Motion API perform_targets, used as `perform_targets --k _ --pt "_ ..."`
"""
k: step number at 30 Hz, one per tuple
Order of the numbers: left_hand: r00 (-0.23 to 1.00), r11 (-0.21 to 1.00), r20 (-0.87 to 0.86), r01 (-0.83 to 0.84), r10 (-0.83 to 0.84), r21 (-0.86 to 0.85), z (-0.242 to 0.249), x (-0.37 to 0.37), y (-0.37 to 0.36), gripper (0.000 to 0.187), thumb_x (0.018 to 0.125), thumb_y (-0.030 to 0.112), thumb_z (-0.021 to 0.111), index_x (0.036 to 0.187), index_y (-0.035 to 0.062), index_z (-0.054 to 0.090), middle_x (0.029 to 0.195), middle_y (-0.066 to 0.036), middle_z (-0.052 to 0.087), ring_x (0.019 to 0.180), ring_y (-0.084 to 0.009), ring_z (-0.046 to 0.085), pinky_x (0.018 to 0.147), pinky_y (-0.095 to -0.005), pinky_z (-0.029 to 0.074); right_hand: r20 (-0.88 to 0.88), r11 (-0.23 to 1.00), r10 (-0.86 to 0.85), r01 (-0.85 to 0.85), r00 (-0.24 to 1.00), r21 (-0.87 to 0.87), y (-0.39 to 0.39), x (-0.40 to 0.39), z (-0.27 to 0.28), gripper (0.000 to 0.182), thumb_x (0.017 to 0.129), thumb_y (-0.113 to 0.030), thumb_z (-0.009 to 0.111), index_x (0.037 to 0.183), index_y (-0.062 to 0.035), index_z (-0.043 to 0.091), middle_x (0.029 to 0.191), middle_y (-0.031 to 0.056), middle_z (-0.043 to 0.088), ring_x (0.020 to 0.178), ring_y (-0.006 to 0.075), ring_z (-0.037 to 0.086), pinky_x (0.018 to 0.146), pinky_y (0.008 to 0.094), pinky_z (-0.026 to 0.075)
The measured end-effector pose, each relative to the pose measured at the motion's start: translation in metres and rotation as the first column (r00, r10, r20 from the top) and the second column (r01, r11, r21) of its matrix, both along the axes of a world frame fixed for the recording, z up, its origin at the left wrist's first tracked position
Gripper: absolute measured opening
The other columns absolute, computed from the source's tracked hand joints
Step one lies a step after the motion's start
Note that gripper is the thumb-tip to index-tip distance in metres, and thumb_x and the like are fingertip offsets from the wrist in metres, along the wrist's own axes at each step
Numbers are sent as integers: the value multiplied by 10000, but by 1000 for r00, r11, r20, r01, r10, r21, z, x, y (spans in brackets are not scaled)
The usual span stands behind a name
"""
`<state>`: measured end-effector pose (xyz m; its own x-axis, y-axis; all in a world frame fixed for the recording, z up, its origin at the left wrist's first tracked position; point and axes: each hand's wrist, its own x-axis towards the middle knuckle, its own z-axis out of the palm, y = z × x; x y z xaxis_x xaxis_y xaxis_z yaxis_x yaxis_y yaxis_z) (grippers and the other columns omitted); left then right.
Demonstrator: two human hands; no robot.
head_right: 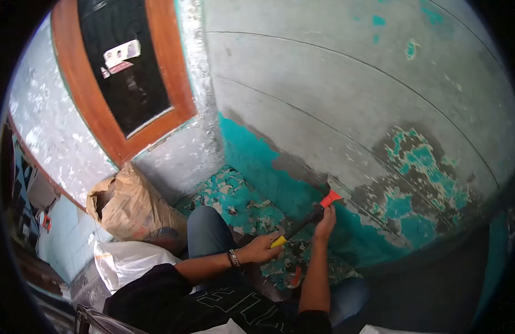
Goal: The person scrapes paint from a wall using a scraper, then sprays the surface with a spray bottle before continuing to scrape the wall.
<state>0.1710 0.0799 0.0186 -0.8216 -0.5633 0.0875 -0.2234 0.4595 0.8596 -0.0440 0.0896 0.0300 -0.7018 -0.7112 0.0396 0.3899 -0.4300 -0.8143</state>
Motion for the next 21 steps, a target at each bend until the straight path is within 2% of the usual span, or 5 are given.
perform_targets --k 4,8,12,16,21 --pt "999 998 41 -15 18 -62 32 10 8 282 910 285 509 1027 37 444 651 -114 560 581 -253 597 533 -384 436 -904 821 -175 564 390 85 23 -18 -15 341 887 -206 510 1192 -56 488 1027 130 594 901 284 579 804 396 467" --pt "978 990 150 140 -144 33 42 11 29 314 919 315 479 1021 20 451 706 -142 576 679 -312 604 600 -403 442 -943 562 -27 775 -331 -289 41 6 14 297 811 -119 595 1101 -54 579 1161 151 551 1175 333 451 979 443 360" --pt "956 952 120 244 -269 185 57 6 39 335 928 318 473 1069 14 467 829 -182 584 803 -313 602 684 -396 448 -944 713 85 681 -320 -167 55 -6 -13 260 804 -123 612 1046 -29 614 1134 159 570 1097 331 516 928 427 404" --pt "939 921 -57 343 -338 186 99 31 16 379 916 280 478 1182 11 492 867 -126 634 782 -196 631 691 -335 490 -860 710 -420 695 291 -112 85 -34 -29 203 885 -139 560 999 21 613 1005 142 618 932 281 604 808 368 473" --pt "711 855 -498 -498 497 144 161 101 -51 460 915 243 455 1307 5 425 838 -72 600 730 -130 565 634 -241 448 -81 639 -765 768 639 27 140 -80 -32 182 915 -125 516 985 36 566 997 148 594 915 238 599 800 347 494"
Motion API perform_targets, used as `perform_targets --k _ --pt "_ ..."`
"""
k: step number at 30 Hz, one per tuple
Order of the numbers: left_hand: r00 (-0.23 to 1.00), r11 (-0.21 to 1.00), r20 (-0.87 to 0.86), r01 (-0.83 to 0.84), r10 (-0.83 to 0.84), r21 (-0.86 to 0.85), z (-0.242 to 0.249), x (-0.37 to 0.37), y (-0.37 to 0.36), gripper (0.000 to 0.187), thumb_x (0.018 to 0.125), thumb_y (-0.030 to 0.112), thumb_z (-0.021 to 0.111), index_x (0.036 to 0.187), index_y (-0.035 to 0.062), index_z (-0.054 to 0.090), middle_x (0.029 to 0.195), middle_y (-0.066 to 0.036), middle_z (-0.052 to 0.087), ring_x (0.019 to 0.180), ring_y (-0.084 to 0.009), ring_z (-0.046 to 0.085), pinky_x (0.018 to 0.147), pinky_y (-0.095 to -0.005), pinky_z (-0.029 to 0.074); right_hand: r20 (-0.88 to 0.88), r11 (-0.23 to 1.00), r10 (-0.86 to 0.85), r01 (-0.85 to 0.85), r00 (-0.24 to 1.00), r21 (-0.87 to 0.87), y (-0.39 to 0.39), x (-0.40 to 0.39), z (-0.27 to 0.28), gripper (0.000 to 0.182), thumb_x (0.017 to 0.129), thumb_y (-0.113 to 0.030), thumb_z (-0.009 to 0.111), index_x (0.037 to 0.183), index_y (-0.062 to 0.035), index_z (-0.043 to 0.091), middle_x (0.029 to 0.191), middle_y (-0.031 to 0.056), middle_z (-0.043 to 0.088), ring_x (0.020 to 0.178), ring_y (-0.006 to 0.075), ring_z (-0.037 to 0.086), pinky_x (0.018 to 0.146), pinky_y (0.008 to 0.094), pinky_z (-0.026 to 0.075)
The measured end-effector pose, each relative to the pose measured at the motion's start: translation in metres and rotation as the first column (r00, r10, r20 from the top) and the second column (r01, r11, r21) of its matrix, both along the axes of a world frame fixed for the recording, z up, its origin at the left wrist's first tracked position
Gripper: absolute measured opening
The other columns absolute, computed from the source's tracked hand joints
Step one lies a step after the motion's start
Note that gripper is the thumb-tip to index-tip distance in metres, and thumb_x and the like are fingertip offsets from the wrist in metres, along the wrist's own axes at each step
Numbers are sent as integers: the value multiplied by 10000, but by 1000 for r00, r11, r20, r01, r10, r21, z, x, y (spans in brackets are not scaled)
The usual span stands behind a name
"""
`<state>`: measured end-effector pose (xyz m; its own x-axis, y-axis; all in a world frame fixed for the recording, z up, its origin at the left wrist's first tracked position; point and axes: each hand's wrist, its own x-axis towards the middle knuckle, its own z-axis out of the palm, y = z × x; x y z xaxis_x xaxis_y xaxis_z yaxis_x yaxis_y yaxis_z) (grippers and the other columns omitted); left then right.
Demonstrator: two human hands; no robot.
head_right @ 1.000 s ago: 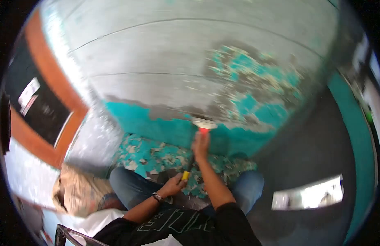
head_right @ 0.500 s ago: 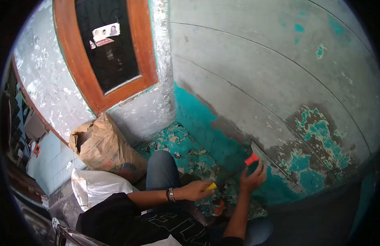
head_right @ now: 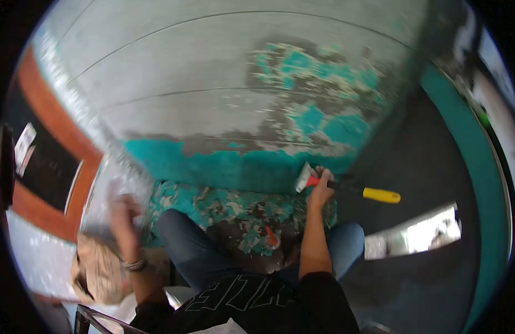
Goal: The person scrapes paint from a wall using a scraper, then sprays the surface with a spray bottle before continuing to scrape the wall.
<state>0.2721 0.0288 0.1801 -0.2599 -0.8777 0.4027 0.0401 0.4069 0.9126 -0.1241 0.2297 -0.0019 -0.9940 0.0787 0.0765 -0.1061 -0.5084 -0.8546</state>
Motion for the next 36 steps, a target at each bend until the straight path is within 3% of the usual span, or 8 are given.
perform_targets --k 2,5,7,16,21,27,32,36 --pt "941 983 -284 -181 185 40 11 32 -38 533 924 277 481 1375 29 342 904 -37 566 732 -78 501 619 -191 401 43 934 -60 72 997 -351 14 -13 10 175 916 -127 486 996 26 513 942 135 567 858 248 596 807 385 517" --pt "784 955 -549 -277 289 106 2 109 -91 427 917 289 526 1267 47 493 951 -28 552 724 -84 484 601 -196 378 6 902 -102 96 995 -420 31 -26 5 149 907 -92 472 1004 19 495 943 131 560 865 244 595 819 391 518" --pt "708 913 -581 -361 402 192 3 132 -95 344 901 298 570 1085 8 555 892 -27 554 698 -93 473 619 -212 381 32 898 -114 117 993 -423 33 -30 9 143 912 -87 466 1008 18 485 941 128 568 859 235 605 805 369 528" --pt "706 846 -468 -411 531 340 -61 187 -112 431 901 333 559 1093 -51 520 895 -60 554 745 -124 506 653 -219 417 96 863 -105 138 990 -486 10 -43 28 124 919 -93 462 965 20 487 896 117 584 808 207 613 739 313 544" --pt "661 800 -458 -428 595 421 -72 162 -99 405 909 321 546 1083 -43 513 971 -62 553 772 -122 508 646 -223 416 90 850 -112 142 990 -508 7 -43 27 124 915 -92 469 952 24 493 883 113 584 800 200 609 722 305 539" --pt "725 830 -423 -388 544 401 -83 147 -113 356 917 323 532 1052 -6 508 980 -59 551 769 -123 507 644 -231 413 76 867 -130 150 989 -475 4 -43 23 140 914 -104 476 952 30 498 865 108 578 804 193 602 718 312 534" --pt "759 879 -459 -323 462 351 -55 74 -115 411 926 286 506 1254 48 432 1034 -66 533 799 -131 484 686 -259 385 69 901 -197 209 978 -380 -5 -37 32 159 913 -117 475 962 31 501 858 106 578 786 184 594 727 319 528" --pt "859 966 -454 -157 237 207 -47 14 -129 506 919 222 490 1360 49 312 1054 -74 531 795 -128 475 672 -262 373 134 868 -171 214 976 -449 -15 -32 33 152 905 -119 458 947 17 513 832 93 580 743 171 579 709 308 511"
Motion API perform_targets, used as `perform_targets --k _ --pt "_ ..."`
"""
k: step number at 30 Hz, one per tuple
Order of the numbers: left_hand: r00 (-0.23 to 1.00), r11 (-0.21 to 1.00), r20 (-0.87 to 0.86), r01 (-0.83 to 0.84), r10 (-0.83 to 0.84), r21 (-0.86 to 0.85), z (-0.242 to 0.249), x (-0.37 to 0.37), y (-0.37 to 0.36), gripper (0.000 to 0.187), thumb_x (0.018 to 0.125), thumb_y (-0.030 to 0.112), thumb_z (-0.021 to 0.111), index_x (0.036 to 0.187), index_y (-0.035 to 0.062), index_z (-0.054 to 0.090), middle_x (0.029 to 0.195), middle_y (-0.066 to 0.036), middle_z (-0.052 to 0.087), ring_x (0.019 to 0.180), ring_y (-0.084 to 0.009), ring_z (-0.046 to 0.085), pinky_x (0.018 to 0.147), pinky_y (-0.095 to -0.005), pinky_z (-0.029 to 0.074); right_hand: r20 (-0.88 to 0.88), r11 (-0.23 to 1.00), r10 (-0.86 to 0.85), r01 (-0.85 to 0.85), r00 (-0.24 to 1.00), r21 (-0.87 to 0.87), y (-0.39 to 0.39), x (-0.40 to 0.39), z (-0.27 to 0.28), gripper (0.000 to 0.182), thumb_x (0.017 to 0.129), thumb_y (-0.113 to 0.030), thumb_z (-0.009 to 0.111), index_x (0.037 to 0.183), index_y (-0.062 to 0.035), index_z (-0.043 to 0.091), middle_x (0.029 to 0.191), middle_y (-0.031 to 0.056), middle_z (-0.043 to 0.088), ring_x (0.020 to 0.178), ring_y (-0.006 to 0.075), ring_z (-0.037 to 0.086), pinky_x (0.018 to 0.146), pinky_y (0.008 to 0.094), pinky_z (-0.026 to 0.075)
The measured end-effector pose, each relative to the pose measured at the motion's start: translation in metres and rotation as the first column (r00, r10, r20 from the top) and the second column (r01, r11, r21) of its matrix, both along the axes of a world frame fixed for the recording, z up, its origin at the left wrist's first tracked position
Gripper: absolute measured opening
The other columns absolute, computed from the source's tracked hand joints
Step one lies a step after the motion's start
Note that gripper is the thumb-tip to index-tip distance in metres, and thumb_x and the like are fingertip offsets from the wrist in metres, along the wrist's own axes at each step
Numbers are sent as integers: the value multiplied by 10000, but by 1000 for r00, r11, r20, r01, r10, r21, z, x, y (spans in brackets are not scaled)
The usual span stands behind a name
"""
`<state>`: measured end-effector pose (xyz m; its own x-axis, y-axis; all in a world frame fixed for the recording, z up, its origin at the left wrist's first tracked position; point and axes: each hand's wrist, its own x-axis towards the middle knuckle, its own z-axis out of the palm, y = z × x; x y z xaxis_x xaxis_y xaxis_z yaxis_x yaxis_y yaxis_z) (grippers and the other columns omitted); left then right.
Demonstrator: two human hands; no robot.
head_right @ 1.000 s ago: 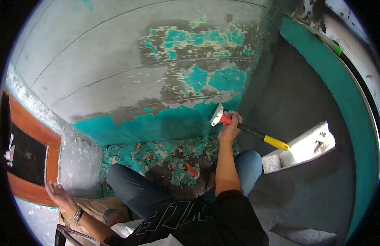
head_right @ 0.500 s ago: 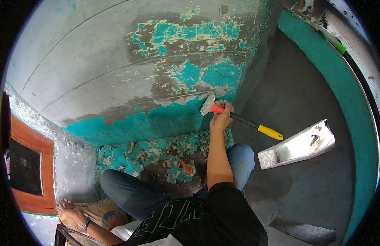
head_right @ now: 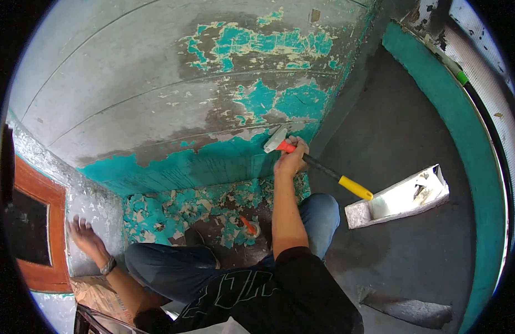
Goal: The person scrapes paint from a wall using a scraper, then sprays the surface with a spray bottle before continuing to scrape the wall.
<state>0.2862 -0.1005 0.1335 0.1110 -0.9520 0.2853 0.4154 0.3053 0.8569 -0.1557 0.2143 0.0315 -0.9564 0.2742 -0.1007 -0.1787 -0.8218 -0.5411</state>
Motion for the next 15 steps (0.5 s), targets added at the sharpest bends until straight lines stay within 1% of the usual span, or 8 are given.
perform_targets --k 4,6,7,9,11,13,14,15 --pt "995 996 26 93 -93 18 -3 -74 2 570 893 161 525 1383 41 259 991 -80 561 750 -119 520 602 -224 400 -78 997 30 -35 997 -71 -25 16 -6 119 896 -112 451 886 -10 512 810 86 576 704 161 559 666 297 491" --pt "983 992 143 119 -113 -31 -36 -93 -7 573 897 175 522 1385 39 253 967 -76 571 744 -113 534 577 -222 412 -40 983 183 -183 982 0 -52 35 -22 124 899 -133 476 873 -16 509 799 72 571 720 155 556 674 287 488" --pt "984 992 138 119 -113 -32 -34 -102 -2 573 897 175 522 1385 39 253 967 -76 571 744 -113 534 577 -222 412 -87 978 199 -204 976 -51 -73 45 -25 125 896 -136 492 856 -20 515 795 73 575 712 160 561 674 290 490" --pt "969 986 194 135 -151 96 -28 -122 19 529 903 192 509 1363 29 306 927 -64 573 710 -101 537 541 -209 414 -97 951 284 -293 954 -100 -115 73 -25 130 890 -144 524 844 -23 531 818 83 589 716 171 572 680 294 493" --pt "949 986 265 160 -168 50 -39 -130 16 482 905 200 510 1328 23 361 903 -57 572 689 -94 534 528 -204 412 -59 926 357 -361 932 -112 -127 99 -20 132 886 -148 540 849 -21 540 845 91 598 727 177 579 685 296 495" --pt "929 984 329 178 -171 9 -40 -136 16 441 907 208 511 1294 17 415 880 -49 571 669 -86 530 516 -199 410 -105 823 547 -510 831 249 -126 114 -18 130 877 -133 568 888 -4 583 908 122 605 757 196 586 710 309 485" --pt "877 959 401 282 -265 18 -39 -140 22 404 908 216 516 1254 14 455 858 -39 569 660 -82 529 520 -198 412 -102 812 562 -524 821 257 -120 109 -22 130 877 -133 568 888 -4 583 908 122 605 757 196 586 710 309 485" --pt "809 923 467 383 -358 45 -40 -144 30 372 909 224 522 1213 11 496 836 -29 568 652 -78 527 525 -197 414 -292 749 446 -174 846 640 -105 99 -29 148 879 -151 575 914 -9 597 935 121 608 794 200 587 707 308 484"
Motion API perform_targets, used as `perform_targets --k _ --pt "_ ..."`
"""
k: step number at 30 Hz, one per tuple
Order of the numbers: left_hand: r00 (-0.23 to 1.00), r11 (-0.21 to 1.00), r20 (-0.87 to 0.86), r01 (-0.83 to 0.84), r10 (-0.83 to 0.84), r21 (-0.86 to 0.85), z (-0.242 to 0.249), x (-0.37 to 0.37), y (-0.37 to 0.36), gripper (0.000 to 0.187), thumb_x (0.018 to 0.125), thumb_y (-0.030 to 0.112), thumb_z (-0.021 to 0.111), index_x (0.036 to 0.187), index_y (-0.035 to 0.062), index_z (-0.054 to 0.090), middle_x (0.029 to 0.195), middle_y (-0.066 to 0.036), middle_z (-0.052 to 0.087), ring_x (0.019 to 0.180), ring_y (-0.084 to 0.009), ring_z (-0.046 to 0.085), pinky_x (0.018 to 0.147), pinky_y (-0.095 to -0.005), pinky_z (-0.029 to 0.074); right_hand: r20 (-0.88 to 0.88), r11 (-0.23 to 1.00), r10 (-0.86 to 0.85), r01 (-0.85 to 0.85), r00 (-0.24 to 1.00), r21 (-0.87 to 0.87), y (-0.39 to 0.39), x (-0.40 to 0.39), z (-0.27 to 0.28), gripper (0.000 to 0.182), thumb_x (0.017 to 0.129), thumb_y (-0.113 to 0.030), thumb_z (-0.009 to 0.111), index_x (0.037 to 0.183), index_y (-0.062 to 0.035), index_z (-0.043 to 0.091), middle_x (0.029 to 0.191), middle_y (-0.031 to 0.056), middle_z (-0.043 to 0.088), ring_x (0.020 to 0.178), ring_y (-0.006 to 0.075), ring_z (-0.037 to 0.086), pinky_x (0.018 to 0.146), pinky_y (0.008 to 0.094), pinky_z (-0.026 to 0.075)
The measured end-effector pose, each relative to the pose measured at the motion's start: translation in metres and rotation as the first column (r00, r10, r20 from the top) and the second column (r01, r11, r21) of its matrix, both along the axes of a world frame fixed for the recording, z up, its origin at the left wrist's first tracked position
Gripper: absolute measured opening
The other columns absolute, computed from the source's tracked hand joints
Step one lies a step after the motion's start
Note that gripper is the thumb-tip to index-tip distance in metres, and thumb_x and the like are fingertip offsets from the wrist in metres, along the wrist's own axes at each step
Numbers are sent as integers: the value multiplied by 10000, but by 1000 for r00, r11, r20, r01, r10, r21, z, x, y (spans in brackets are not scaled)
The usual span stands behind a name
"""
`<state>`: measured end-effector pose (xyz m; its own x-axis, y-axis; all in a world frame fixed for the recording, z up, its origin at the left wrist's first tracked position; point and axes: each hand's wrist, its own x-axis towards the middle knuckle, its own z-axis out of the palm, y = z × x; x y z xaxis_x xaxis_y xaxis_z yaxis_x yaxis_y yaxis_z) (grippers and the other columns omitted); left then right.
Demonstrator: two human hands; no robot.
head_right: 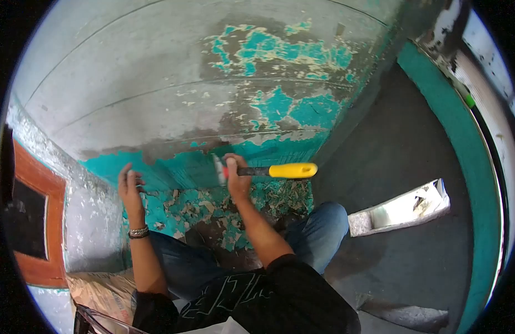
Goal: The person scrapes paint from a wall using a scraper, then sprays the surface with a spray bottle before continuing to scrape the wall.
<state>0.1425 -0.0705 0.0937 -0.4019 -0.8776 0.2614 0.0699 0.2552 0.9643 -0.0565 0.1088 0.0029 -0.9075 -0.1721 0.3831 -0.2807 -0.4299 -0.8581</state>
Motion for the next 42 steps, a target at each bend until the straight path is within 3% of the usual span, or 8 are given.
perform_targets --k 1,3,13,22,28,34,39,42 --pt "993 995 60 100 -101 14 0 -5 7 357 910 232 525 1195 17 511 807 -21 566 655 -75 528 527 -205 417 -419 938 -134 251 898 238 18 -9 -4 168 882 -169 581 941 -15 612 962 119 611 832 203 588 704 308 484" --pt "942 955 196 290 -272 -67 -3 -18 22 344 900 240 543 1169 28 532 751 -29 572 649 -109 547 538 -245 434 -622 724 -92 481 777 495 59 -18 8 195 881 -180 589 999 -28 616 980 112 610 871 201 586 711 301 477" --pt "510 589 772 777 -379 -224 -5 -60 68 461 827 307 613 1185 27 537 758 -137 621 767 -310 605 693 -405 478 -68 896 -122 139 990 422 121 -77 8 406 911 -102 521 1299 -7 445 985 91 608 845 166 560 751 315 455" --pt "465 605 822 772 -330 -195 -20 -53 58 479 824 306 617 1187 6 527 812 -172 644 806 -334 619 700 -435 483 -310 508 -109 321 945 799 90 -82 12 836 764 81 564 1464 -131 160 1225 143 453 852 247 567 730 324 469" --pt "473 617 828 759 -303 -208 -22 -44 53 479 823 297 623 1180 -6 520 788 -172 646 808 -345 622 709 -431 484 -461 470 271 301 845 829 102 -80 -2 892 722 109 573 1461 -231 206 1260 154 438 1046 358 524 829 408 461" --pt "439 627 841 762 -316 -163 -23 -45 54 458 822 296 623 1172 14 533 839 -176 654 817 -352 622 716 -431 478 -396 608 -163 408 904 681 95 -78 14 817 701 120 588 1414 -192 339 1257 154 445 1064 342 513 860 408 450" --pt "548 655 793 706 -265 -269 -29 -51 48 415 848 287 588 1166 24 536 890 -205 637 843 -354 611 725 -434 477 -479 186 414 443 774 877 118 -70 28 718 655 88 609 1300 -204 489 1183 94 529 955 295 562 854 419 449" --pt "721 783 643 547 -260 -296 -20 -56 43 389 867 275 565 1160 20 539 908 -202 630 847 -327 613 737 -403 474 -534 304 372 444 759 843 121 -68 27 648 614 63 633 1205 -194 564 1079 48 587 945 278 568 840 405 449"
